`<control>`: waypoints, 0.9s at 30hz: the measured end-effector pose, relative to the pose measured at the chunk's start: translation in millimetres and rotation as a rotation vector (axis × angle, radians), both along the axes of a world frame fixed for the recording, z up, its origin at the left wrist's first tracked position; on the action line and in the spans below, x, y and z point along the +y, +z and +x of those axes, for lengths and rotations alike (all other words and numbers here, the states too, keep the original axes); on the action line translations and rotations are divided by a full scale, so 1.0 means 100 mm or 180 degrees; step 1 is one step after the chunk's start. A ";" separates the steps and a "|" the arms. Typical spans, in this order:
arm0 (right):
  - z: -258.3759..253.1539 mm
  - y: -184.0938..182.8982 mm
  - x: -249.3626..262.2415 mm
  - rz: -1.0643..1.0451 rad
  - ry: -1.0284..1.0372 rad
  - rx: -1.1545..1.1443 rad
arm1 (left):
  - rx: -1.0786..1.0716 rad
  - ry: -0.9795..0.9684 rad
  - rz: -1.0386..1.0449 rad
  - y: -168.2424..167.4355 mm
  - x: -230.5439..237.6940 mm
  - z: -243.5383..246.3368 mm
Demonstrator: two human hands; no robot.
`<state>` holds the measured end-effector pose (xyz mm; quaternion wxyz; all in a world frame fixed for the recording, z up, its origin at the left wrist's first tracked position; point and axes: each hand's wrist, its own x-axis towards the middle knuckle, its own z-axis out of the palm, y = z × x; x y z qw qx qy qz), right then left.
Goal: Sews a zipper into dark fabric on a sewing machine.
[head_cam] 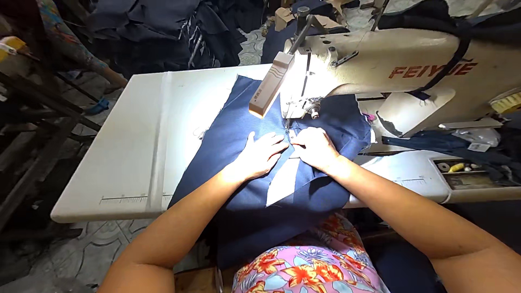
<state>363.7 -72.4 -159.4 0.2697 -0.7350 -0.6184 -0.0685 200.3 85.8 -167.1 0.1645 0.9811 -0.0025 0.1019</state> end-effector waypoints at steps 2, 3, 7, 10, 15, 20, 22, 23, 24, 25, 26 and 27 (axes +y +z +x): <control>0.01 0.04 0.00 -0.0168 0.0034 -0.0009 | -0.0059 -0.0043 0.0017 0.00 0.01 0.00; 0.01 0.05 0.01 -0.0197 0.0044 -0.0024 | -0.0066 -0.0053 0.0033 0.00 0.02 0.00; 0.02 0.07 0.03 -0.0191 0.0049 -0.0074 | -0.0032 -0.0075 0.0099 0.01 0.08 0.05; 0.11 0.03 0.07 -0.0135 0.0171 0.0021 | 0.0028 -0.0109 0.0091 0.02 0.17 0.12; 0.44 -0.05 0.02 -0.0067 0.0932 0.0112 | 0.0064 -0.0278 0.0078 0.02 0.31 0.17; 0.62 -0.08 -0.01 -0.0021 0.1294 -0.0023 | 0.0090 -0.0422 0.0096 0.04 0.39 0.17; 0.63 -0.08 -0.01 -0.0032 0.1325 -0.0087 | 0.0077 -0.0470 0.0091 0.03 0.41 0.17; 0.64 -0.09 -0.01 -0.0034 0.1327 -0.0119 | 0.0080 -0.0488 0.0094 0.04 0.41 0.17; 0.64 -0.09 0.00 -0.0031 0.1338 -0.0138 | 0.0087 -0.0500 0.0096 0.05 0.41 0.17; 0.66 -0.09 0.00 -0.0026 0.1359 -0.0161 | 0.0099 -0.0507 0.0100 0.06 0.42 0.17; 0.67 -0.10 0.01 -0.0010 0.1391 -0.0180 | 0.0103 -0.0518 0.0100 0.06 0.42 0.18; 0.68 -0.11 0.01 0.0015 0.1426 -0.0199 | 0.0098 -0.0530 0.0109 0.05 0.43 0.18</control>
